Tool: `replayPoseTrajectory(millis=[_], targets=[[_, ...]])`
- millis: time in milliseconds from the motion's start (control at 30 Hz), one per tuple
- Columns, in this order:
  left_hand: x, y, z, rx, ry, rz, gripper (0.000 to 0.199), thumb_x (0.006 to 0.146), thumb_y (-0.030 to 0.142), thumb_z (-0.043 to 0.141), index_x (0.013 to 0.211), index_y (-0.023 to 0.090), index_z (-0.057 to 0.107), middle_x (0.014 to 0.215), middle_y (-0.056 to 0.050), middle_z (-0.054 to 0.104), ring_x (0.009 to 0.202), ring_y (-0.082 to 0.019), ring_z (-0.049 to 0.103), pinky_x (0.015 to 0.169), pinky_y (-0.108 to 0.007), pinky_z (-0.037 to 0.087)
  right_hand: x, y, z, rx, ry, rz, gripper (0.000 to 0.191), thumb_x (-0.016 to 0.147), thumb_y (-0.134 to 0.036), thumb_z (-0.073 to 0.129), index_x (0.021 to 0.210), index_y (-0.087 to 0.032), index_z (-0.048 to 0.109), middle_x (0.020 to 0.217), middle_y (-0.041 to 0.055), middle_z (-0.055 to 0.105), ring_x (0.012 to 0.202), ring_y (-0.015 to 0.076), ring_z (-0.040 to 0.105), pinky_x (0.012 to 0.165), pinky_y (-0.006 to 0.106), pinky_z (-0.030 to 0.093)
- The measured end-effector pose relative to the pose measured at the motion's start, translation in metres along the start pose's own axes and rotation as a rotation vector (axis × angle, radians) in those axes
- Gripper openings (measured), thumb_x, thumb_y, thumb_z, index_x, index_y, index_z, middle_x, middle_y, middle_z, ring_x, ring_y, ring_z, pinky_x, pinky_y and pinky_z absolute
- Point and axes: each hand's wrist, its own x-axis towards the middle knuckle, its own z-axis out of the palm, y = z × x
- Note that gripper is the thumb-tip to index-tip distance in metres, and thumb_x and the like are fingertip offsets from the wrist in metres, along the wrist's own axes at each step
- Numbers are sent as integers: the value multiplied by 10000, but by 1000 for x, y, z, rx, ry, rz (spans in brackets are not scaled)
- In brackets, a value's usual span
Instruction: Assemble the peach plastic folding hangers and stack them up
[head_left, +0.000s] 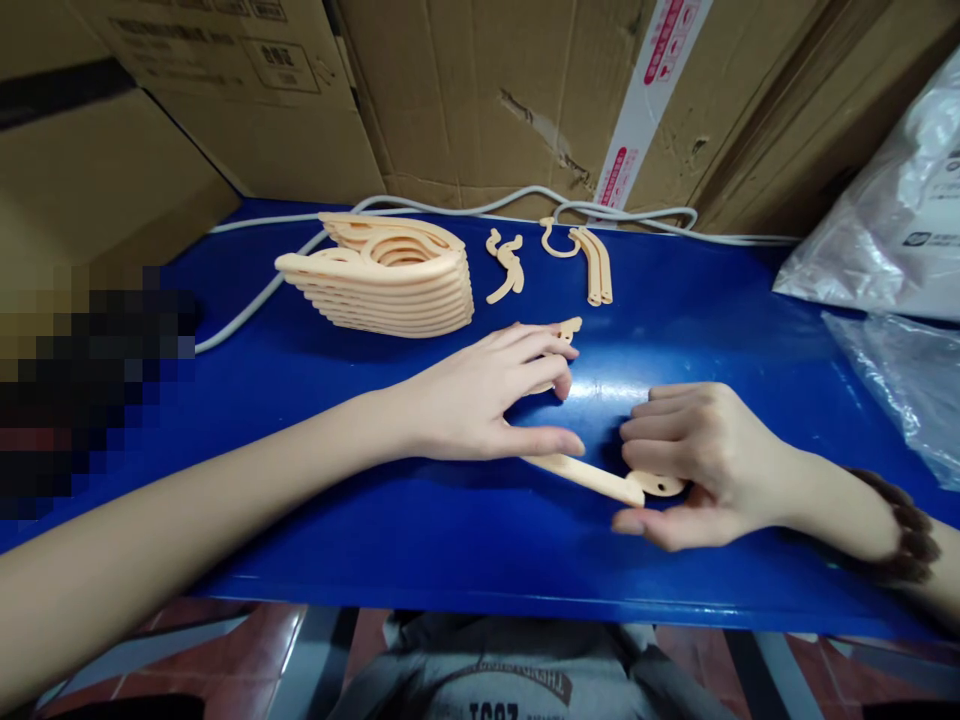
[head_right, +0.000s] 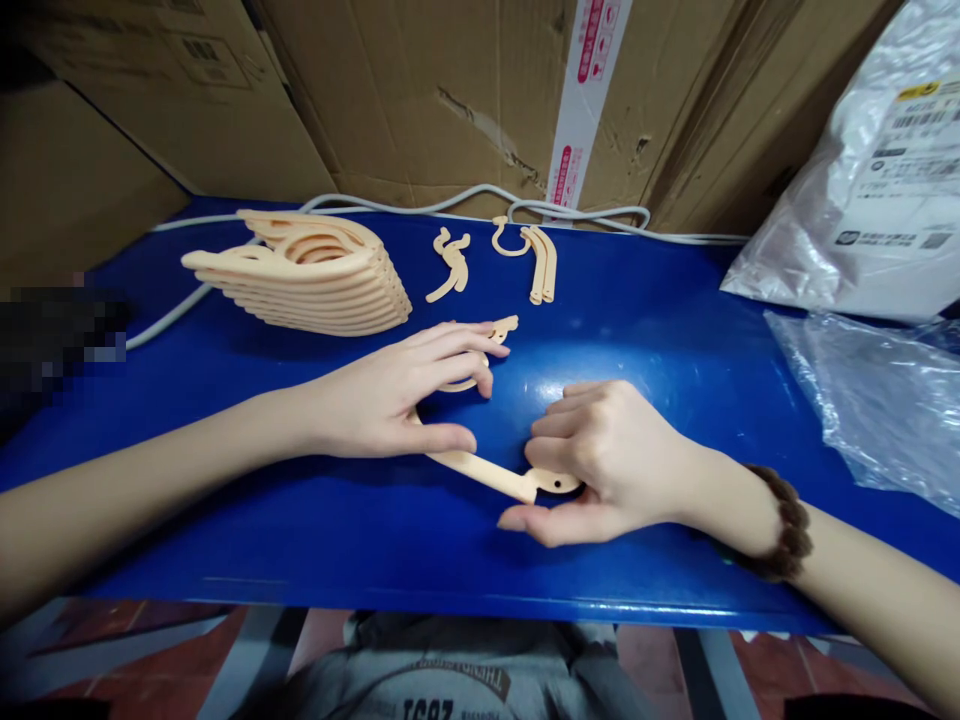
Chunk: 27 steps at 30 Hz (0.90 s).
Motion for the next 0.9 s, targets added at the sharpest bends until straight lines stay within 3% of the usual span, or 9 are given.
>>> replayPoseTrajectory(millis=[100,233,433,567,767,900], targets=[[-1,-5,-2,14,25,-9,246,968,333,501,1153,199,591,1407,-116,497,1412,-239,342,1141,-414,345,2,0,-3,44,-12,-11,473,926,-500,502,569,-209,396,523,-39,405,553,129,364,616,315,269],[-1,-12,-1,3,74,-24,367,912,172,513,1277,201,528,1415,-101,483,1398,-220,382,1116,-356,388,4,1,-2,11,-28,-3,416,895,-490,532,606,-204,444,588,-21,461,648,153,416,723,355,301],[0,-18,0,-22,175,-54,522,864,231,602,1360,213,442,1406,-85,502,1326,-228,475,1100,-347,410,4,4,-5,-96,2,1,255,874,-407,545,730,-197,542,855,66,610,831,213,517,839,409,354],[0,-16,1,-1,182,-49,525,873,213,589,1373,208,428,1397,-96,501,1303,-225,491,1091,-344,416,2,9,-7,-209,49,-6,268,889,-457,563,871,-190,587,1038,110,636,912,240,541,807,389,392],[-1,-12,-1,46,180,-70,456,921,257,549,1359,194,441,1359,-100,524,1262,-225,515,1086,-363,423,-4,15,-14,-481,171,158,458,861,-594,586,1025,-167,609,1044,134,653,839,254,572,708,384,387],[-1,-11,-1,95,170,-93,443,937,282,532,1358,176,444,1370,-110,524,1282,-232,500,1075,-376,436,-3,14,-15,-402,159,162,394,893,-536,587,1054,-177,609,1035,108,676,885,250,608,767,386,405]])
